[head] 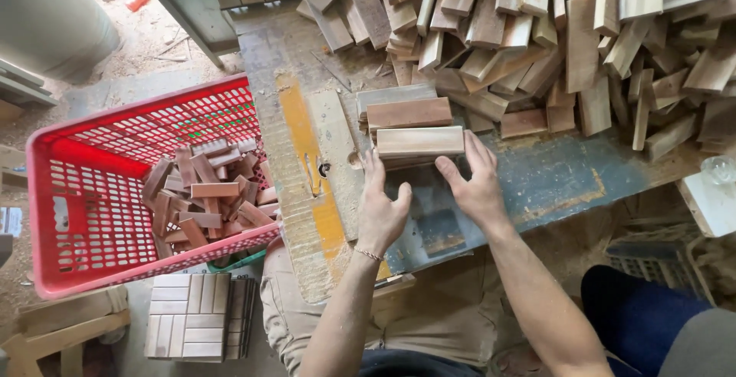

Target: Routing the edges of small wooden blocks on a router table and placing them into a storage basket.

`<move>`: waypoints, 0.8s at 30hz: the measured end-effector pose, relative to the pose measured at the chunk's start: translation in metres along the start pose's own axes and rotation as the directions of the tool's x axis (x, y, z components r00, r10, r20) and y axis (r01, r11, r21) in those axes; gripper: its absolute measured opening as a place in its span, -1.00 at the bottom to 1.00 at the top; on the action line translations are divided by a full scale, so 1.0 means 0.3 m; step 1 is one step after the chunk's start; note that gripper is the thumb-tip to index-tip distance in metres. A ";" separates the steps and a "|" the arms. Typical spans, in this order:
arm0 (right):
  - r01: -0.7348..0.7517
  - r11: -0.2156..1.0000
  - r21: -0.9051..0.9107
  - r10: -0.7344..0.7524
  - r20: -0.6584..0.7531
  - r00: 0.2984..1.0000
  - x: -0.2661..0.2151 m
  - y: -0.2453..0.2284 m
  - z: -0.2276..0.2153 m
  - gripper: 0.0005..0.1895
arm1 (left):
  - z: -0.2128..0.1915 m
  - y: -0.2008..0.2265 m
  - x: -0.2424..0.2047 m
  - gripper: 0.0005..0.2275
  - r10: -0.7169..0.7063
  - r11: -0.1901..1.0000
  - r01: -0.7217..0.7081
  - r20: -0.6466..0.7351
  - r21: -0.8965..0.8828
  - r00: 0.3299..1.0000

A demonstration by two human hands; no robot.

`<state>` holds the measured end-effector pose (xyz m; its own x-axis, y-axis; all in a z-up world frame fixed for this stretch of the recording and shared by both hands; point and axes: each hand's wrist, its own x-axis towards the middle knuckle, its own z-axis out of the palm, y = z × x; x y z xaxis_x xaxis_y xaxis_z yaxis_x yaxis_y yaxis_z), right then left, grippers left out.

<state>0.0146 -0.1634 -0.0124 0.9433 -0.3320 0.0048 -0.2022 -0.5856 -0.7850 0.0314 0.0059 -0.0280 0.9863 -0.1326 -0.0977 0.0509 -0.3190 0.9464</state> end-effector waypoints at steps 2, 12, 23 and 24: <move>0.094 0.994 -0.058 -0.098 -0.071 0.993 -0.040 0.060 0.051 -0.26 | 0.010 -0.006 -0.050 -0.37 0.018 0.999 -0.018 -0.004 -0.049 1.000; 0.478 0.675 -0.563 -0.615 -0.070 0.785 -0.026 0.127 0.200 -0.47 | 0.020 -0.122 -0.077 -0.43 0.091 0.973 -0.118 -0.144 -0.196 0.985; 0.125 0.903 0.412 -0.205 0.157 0.966 -0.277 -0.150 0.395 -0.48 | -0.263 -0.310 -0.124 -0.38 -0.022 0.795 -0.065 -0.135 -0.603 0.991; 0.148 0.902 0.406 -0.248 0.206 0.947 -0.280 -0.172 0.401 -0.37 | -0.320 -0.351 -0.133 -0.36 0.067 0.886 -0.125 -0.144 -0.446 0.987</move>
<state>-0.0224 -0.0164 -0.0467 0.9973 -0.0171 0.0717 0.0642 -0.2776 -0.9586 0.0018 0.1350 -0.0943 0.9998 -0.0174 0.0112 -0.0084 0.1525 0.9883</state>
